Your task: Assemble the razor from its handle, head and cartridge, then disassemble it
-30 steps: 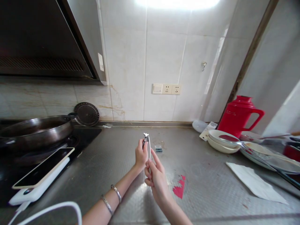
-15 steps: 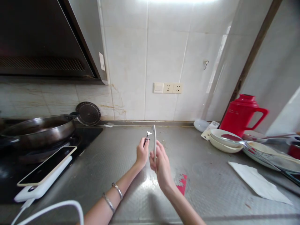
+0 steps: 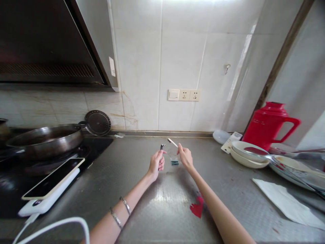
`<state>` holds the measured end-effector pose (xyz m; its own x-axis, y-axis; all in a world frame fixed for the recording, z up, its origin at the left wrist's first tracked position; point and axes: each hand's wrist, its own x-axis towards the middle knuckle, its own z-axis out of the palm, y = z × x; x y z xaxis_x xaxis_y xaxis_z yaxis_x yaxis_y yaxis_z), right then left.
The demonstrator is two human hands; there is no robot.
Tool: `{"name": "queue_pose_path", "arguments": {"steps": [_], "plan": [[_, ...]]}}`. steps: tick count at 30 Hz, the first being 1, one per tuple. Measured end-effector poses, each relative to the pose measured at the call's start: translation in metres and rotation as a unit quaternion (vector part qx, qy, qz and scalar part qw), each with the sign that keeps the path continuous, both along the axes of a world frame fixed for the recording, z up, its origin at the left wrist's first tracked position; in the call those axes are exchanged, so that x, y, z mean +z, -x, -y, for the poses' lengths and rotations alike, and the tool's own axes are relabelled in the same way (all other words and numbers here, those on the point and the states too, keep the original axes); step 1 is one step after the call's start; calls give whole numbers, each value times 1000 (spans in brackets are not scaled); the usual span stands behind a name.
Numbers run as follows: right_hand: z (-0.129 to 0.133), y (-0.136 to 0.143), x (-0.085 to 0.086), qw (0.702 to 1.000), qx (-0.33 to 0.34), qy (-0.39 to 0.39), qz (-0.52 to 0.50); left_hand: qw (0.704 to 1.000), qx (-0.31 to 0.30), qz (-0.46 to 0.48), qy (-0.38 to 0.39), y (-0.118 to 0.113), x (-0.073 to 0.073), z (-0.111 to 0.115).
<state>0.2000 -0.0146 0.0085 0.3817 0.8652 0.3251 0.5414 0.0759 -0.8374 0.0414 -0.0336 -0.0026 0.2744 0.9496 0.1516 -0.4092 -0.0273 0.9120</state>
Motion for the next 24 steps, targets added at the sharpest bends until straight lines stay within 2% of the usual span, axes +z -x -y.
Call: {"name": "queue_pose_path", "arguments": {"steps": [6, 10, 16, 24], "plan": [[4, 8, -4, 999, 32, -15, 30, 1000, 1, 0, 12, -4, 2, 6], [4, 4, -12, 999, 30, -10, 26, 1000, -8, 15, 18, -5, 1, 6], [3, 4, -15, 997, 52, -57, 0, 1000, 4, -1, 12, -4, -2, 5], [3, 4, -18, 997, 44, -62, -3, 1000, -9, 8, 20, -5, -3, 6]]}}
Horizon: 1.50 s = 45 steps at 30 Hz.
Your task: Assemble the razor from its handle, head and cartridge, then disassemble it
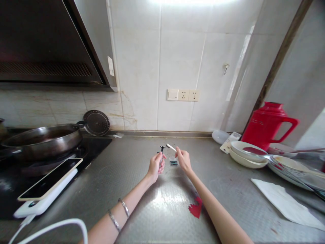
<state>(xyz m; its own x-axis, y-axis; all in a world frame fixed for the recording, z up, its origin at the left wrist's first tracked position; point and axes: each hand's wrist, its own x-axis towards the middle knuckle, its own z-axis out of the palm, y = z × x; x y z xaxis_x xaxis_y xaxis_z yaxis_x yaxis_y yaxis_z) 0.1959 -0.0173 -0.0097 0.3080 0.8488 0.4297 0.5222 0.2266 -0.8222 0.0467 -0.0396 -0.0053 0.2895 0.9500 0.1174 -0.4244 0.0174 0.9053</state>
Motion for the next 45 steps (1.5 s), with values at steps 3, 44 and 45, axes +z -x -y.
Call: {"name": "queue_pose_path", "arguments": {"steps": [3, 44, 45], "plan": [[0, 2, -2, 1000, 14, -17, 9, 999, -29, 14, 14, 1, 1, 1], [30, -7, 56, 965, -99, -104, 220, 950, 127, -205, -198, 10, 0, -11], [32, -4, 56, 960, -94, -115, 238, 949, 131, -213, -194, 9, -1, -11]]}}
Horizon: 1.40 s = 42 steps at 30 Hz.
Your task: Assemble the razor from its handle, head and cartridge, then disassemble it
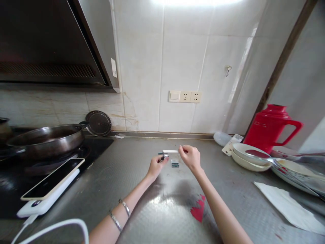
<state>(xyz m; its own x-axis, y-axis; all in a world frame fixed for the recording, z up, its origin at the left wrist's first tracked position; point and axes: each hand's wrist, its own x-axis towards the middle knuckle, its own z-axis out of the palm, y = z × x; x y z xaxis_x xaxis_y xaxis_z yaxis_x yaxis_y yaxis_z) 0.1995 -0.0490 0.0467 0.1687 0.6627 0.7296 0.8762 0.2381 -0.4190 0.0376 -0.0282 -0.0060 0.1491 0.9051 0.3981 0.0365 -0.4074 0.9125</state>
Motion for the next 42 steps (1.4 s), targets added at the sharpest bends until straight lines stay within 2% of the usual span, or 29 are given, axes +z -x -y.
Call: {"name": "queue_pose_path", "arguments": {"steps": [5, 10, 17, 22, 28, 34, 39, 42], "plan": [[1, -4, -4, 997, 34, -12, 63, 1000, 14, -19, 17, -1, -3, 1], [-1, -23, -8, 999, 15, -13, 37, 1000, -4, -19, 1, -1, -6, 0], [0, -14, -8, 995, 68, -43, 59, 999, 10, -35, 22, -3, -12, -6], [-1, -25, -10, 998, 40, -42, 35, 999, -2, -43, 8, -4, -13, -6], [0, -15, -10, 995, 77, -36, 49, 998, -5, -56, 33, -5, -12, -5], [-3, -25, -13, 998, 49, -38, 28, 999, -8, -28, 20, -4, -14, -7], [0, -15, -12, 996, 77, -24, 36, 998, -11, -48, 30, -5, -12, -6], [-3, -24, -12, 999, 36, -2, -5, 998, -16, -48, 32, -4, -10, -5]]}}
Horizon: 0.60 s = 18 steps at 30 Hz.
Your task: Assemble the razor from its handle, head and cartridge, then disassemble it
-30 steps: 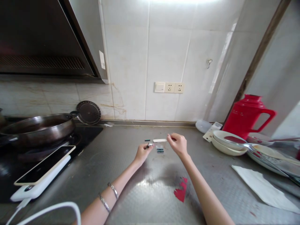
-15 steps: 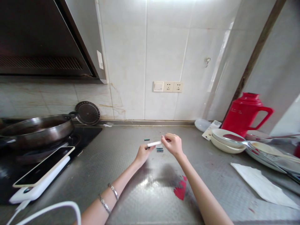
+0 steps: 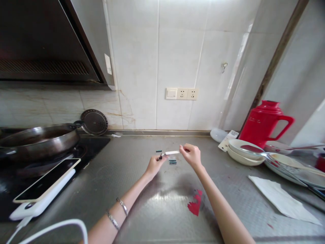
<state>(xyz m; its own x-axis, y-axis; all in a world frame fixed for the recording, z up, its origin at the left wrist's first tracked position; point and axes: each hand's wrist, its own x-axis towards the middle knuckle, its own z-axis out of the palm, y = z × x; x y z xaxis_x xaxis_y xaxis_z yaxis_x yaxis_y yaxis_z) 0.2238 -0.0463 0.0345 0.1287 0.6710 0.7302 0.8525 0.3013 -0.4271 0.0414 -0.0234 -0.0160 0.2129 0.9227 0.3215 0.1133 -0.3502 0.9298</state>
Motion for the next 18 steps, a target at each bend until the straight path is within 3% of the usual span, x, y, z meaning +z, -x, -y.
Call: {"name": "queue_pose_path", "arguments": {"steps": [3, 5, 6, 8, 11, 13, 15, 18], "plan": [[-5, -14, 2, 989, -73, 51, -120, 999, -15, 0, 50, 0, 0, 1], [-5, -16, 5, 964, -56, 107, -236, 994, -38, 14, 106, -1, 0, 2], [-3, -14, 6, 944, -17, 141, -299, 990, -52, 27, 131, -2, 0, 3], [6, -4, 9, 877, 105, 213, -418, 981, -76, 59, 168, -5, 1, 5], [27, 18, 11, 720, 290, 310, -549, 972, -99, 105, 185, -7, 4, 8], [43, 33, 13, 626, 351, 341, -607, 969, -114, 123, 180, -8, 6, 10], [56, 48, 11, 570, 369, 347, -647, 969, -124, 132, 167, -8, 8, 12], [73, 71, 3, 533, 366, 351, -677, 970, -123, 139, 157, -9, 8, 13]]}}
